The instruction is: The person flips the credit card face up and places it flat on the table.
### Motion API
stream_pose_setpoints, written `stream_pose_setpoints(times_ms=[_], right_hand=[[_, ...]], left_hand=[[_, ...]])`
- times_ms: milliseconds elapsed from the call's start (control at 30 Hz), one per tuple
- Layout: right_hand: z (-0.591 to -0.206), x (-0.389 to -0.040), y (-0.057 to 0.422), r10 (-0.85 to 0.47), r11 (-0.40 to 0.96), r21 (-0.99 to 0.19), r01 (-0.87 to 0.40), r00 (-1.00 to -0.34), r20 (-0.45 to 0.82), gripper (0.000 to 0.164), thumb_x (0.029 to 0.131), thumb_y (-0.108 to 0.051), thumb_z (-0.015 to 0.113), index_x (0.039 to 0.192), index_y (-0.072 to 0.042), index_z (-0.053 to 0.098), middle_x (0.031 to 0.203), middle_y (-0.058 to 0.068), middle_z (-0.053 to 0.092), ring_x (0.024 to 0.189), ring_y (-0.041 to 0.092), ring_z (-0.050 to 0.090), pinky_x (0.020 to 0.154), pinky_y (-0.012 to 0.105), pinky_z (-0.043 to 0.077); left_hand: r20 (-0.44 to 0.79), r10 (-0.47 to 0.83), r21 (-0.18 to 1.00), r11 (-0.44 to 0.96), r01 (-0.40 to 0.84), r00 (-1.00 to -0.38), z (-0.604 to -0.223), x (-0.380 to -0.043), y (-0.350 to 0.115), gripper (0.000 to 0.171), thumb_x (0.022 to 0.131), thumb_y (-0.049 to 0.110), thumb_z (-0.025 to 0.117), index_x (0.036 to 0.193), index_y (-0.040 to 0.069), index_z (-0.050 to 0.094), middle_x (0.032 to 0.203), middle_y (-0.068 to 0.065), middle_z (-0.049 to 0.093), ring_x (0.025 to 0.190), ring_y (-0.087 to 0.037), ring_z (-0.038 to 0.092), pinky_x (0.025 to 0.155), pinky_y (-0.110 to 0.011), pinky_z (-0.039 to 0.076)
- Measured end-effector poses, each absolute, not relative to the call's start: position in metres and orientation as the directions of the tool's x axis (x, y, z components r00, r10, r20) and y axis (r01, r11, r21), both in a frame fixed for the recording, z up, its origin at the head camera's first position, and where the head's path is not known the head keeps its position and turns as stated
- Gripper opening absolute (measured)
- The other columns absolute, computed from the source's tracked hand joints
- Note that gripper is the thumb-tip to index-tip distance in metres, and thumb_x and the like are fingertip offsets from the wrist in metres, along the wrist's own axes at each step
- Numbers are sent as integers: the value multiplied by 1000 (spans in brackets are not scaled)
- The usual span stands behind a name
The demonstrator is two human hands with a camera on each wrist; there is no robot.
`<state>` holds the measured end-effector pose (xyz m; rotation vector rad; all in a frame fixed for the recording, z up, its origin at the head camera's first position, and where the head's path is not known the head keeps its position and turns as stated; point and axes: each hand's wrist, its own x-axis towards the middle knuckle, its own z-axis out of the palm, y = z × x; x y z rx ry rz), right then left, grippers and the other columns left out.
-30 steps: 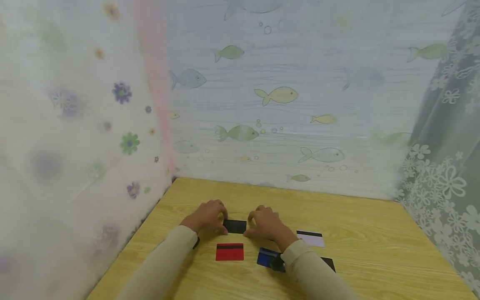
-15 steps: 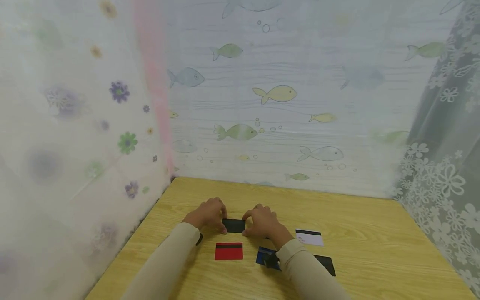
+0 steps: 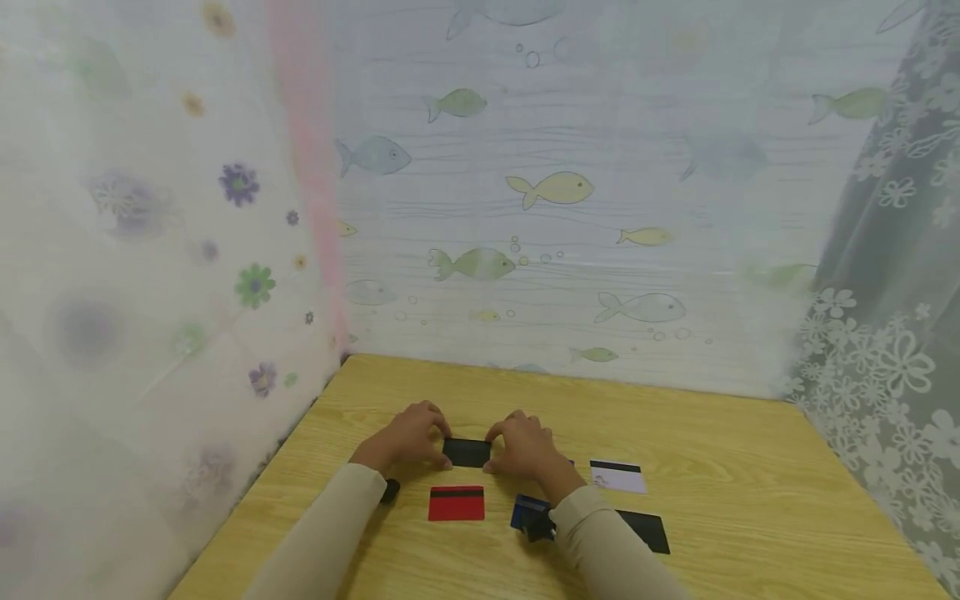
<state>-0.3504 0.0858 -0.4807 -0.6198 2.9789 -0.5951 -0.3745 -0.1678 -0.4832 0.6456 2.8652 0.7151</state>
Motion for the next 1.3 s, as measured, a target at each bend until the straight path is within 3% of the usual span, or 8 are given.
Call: stream_pose_setpoints(times_ms=[167,467,700,833,1133,1300], right_hand=[[-484,-352,86,-386,838,-402,-368,-922,40,43,80,-44,89,118,-28,77,138,16,57,120,45,54,94,70,43],[-486,-354,89,-378,815,-454,-360,-924,56,42,78,-41,91,116,-28,78,141,15,56,122,47,52,93,74,41],[-486,-353,90,-379,808,-465,-363,-923,63,42,78,-42,91,116,-31,77,141,13,57,125,47,51,96,72,40],[-484,-351,91,-392,791,-487,-369,-918,58,41,79,-41,91,115,-30,78,142,12,56,126,46,50,98,74,37],[-481,-350,81,-448,774,-474,-420,-892,59,70,75,-56,89,135,-25,70,146,13,54,129,46,50,96,75,39],[-480,-349,73,-437,754,-492,-436,-891,120,72,77,-53,89,139,-22,67,143,12,56,128,44,52,95,73,42]], left_hand=[[-21,440,558,750,355,-898,-486,-373,-173,40,72,33,96,104,22,76,143,-9,53,140,-37,43,113,-58,40],[0,419,612,718,331,-908,-487,-372,-175,42,72,29,95,107,25,74,149,-9,50,143,-36,40,115,-56,39],[87,452,633,663,400,-888,-477,-366,-179,40,73,27,94,107,19,75,150,-15,50,142,-38,41,114,-58,39],[94,441,645,656,392,-893,-475,-365,-181,38,75,27,94,106,20,75,150,-10,50,143,-35,40,113,-57,40],[136,427,665,630,402,-894,-475,-364,-183,36,78,25,91,109,20,74,151,-9,49,145,-36,40,113,-59,40],[170,437,687,590,424,-883,-476,-365,-182,35,81,25,88,112,21,73,154,-12,46,146,-36,39,112,-61,40]])
